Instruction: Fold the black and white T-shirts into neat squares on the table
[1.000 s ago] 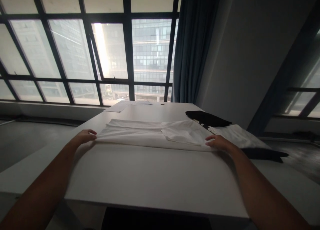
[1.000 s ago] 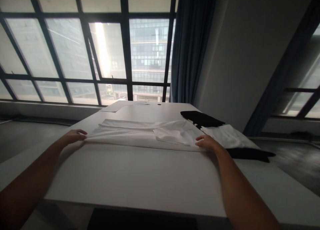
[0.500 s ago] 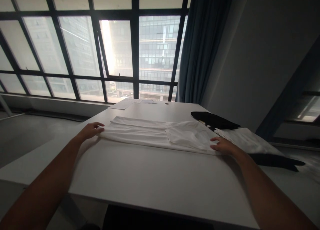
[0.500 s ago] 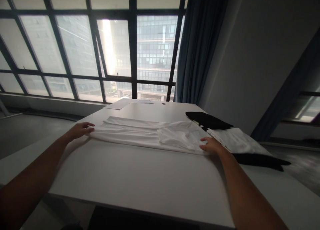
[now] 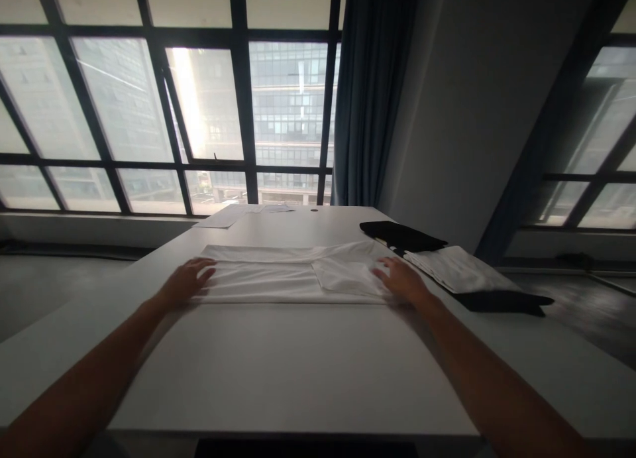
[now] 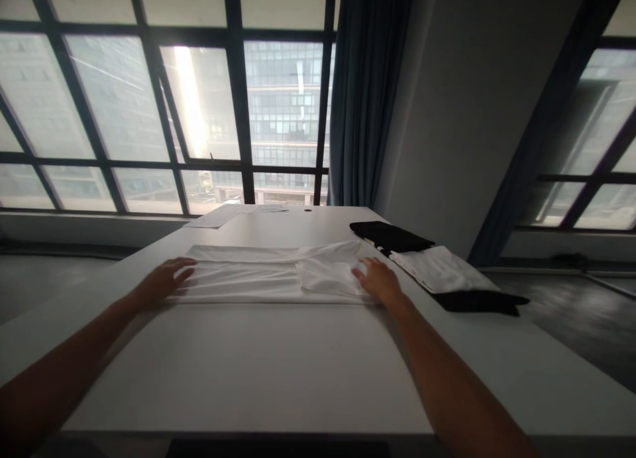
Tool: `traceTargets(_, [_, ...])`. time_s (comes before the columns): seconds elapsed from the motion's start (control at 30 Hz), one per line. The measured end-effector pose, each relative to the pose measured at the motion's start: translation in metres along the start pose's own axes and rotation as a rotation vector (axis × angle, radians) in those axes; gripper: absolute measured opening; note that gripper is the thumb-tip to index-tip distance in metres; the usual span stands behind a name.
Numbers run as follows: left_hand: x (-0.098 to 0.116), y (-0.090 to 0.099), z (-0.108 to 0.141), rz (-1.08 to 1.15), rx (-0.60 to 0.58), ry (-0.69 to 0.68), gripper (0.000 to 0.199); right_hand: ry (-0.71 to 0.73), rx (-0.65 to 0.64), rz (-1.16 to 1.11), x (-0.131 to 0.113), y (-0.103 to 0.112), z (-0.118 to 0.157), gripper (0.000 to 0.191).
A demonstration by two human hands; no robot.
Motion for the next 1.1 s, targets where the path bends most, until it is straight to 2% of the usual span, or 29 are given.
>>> traceTargets(0.07, [0.016,-0.029,-0.003,0.004,-0.117,-0.116,0.058,0.185,-0.131,-0.067,-0.031,-0.017,0.004,0.065])
traceTargets(0.17, [0.011,-0.053,-0.002,-0.043,-0.257,-0.052,0.069,0.261,-0.313,-0.034,-0.046,-0.040,0.009,0.077])
traceTargets(0.23, [0.004,-0.054,0.001,-0.077,-0.315,0.000,0.073,0.271,-0.339,-0.025,-0.042,-0.044,0.008,0.080])
traceTargets(0.37, [0.002,-0.040,0.008,-0.069,-0.387,-0.002,0.084,0.287,-0.337,-0.036,-0.027,-0.042,0.002,0.078])
traceTargets(0.43, [0.004,-0.031,0.007,-0.036,-0.350,-0.003,0.077,0.301,-0.267,-0.006,-0.023,-0.037,-0.001,0.071])
traceTargets(0.53, [0.008,-0.018,-0.001,-0.089,-0.157,-0.035,0.054,0.406,-0.098,0.020,-0.031,-0.025,-0.002,0.050])
traceTargets(0.6, [0.008,-0.015,-0.007,-0.153,-0.039,-0.047,0.049,0.467,-0.014,-0.001,-0.039,-0.018,-0.002,0.033])
traceTargets(0.63, [0.007,-0.016,-0.010,-0.172,-0.020,-0.035,0.048,0.474,0.020,-0.012,-0.042,-0.014,-0.003,0.029])
traceTargets(0.8, [-0.005,-0.026,-0.022,-0.179,-0.058,0.043,0.050,0.401,0.173,-0.040,-0.040,0.004,-0.008,0.032])
traceTargets(1.0, [-0.005,-0.030,-0.023,-0.162,-0.061,0.043,0.049,0.327,0.205,-0.059,-0.040,0.014,-0.002,0.036])
traceTargets(1.1, [0.000,-0.027,-0.021,-0.181,-0.048,0.032,0.049,0.338,0.120,-0.006,-0.046,0.014,0.001,0.035])
Point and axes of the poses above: each hand's wrist, its own z-axis away from the middle knuckle, its own y-axis out of the back of the hand, x = y × z, the point moved 6 cm from there along -z, towards the middle knuckle, and after that the axes turned 12 degrees about z, right-handed, at the moved point
